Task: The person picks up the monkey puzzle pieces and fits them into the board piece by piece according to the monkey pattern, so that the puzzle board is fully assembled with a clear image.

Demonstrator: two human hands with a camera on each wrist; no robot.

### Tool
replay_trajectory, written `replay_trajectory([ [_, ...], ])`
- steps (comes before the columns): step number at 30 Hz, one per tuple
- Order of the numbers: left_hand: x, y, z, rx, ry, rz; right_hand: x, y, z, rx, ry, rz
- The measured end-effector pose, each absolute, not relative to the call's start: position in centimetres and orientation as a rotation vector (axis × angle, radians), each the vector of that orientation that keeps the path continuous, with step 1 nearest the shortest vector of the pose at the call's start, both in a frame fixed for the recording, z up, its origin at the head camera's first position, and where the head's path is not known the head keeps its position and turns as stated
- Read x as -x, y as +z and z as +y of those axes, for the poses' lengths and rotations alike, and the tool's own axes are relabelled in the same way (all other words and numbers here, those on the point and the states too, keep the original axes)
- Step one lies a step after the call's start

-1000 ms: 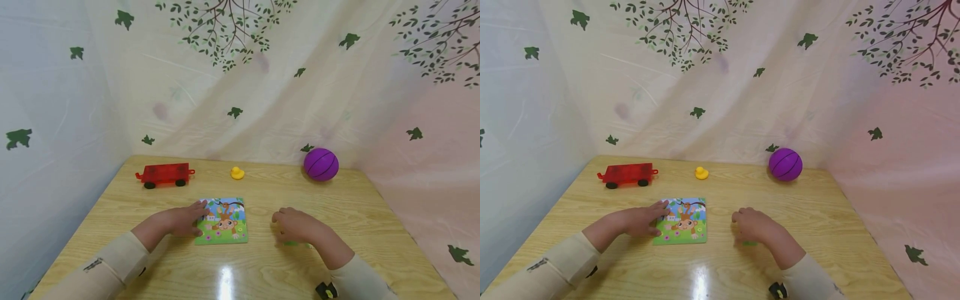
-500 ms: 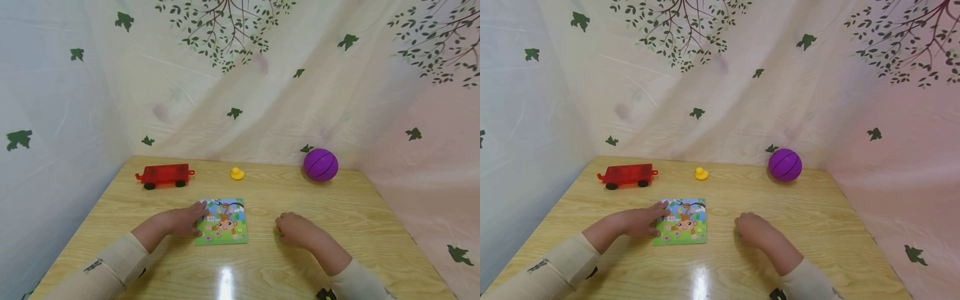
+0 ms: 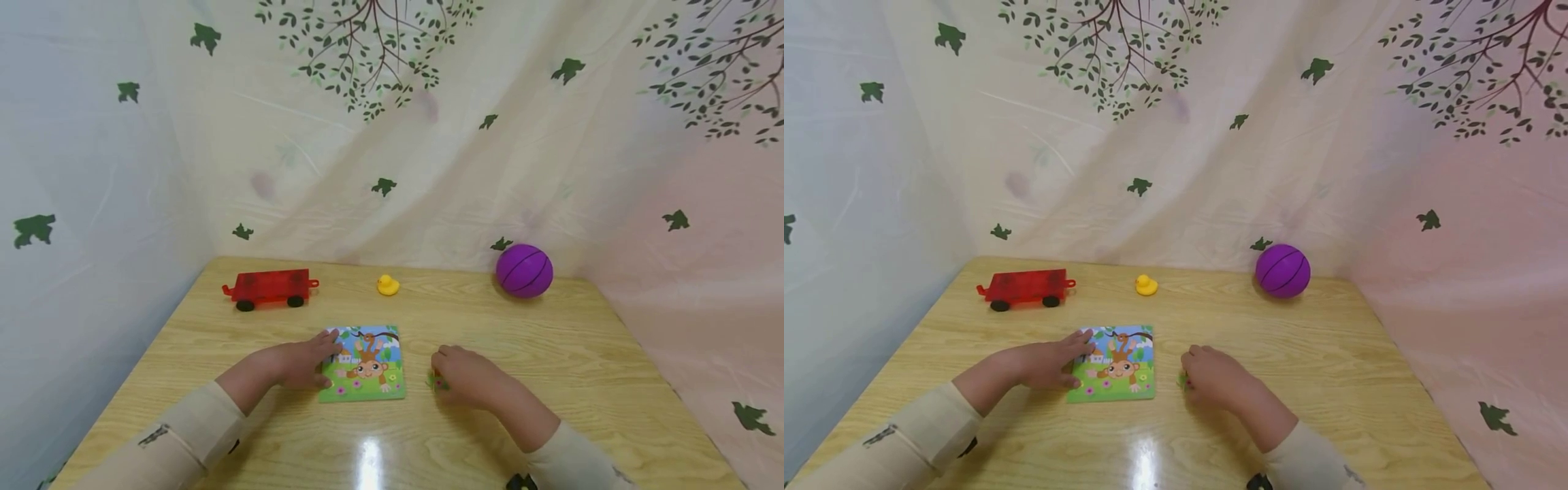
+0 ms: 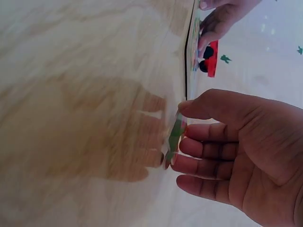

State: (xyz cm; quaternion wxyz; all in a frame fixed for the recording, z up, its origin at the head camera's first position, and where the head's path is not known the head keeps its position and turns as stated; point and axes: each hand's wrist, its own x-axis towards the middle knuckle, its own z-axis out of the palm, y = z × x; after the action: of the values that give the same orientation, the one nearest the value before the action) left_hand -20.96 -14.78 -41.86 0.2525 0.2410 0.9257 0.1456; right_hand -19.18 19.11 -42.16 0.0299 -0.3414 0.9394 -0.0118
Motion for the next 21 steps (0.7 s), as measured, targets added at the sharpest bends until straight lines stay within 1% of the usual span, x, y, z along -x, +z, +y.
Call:
replay_trajectory([
  [5,21.0,-42.0,-14.8,-0.659,0.383,2.518,19.5,-41.7,17.0,1.138,-0.053,2.868],
  [13,21.1,-42.0,-14.7,-0.667,0.347,2.528,20.0,-41.4,12.5,1.281,0.091,2.843],
  [21,21.2,-42.1,-14.8,-0.689,0.351,2.526,20.4,-41.8,8.8,1.355,0.189,2.819],
])
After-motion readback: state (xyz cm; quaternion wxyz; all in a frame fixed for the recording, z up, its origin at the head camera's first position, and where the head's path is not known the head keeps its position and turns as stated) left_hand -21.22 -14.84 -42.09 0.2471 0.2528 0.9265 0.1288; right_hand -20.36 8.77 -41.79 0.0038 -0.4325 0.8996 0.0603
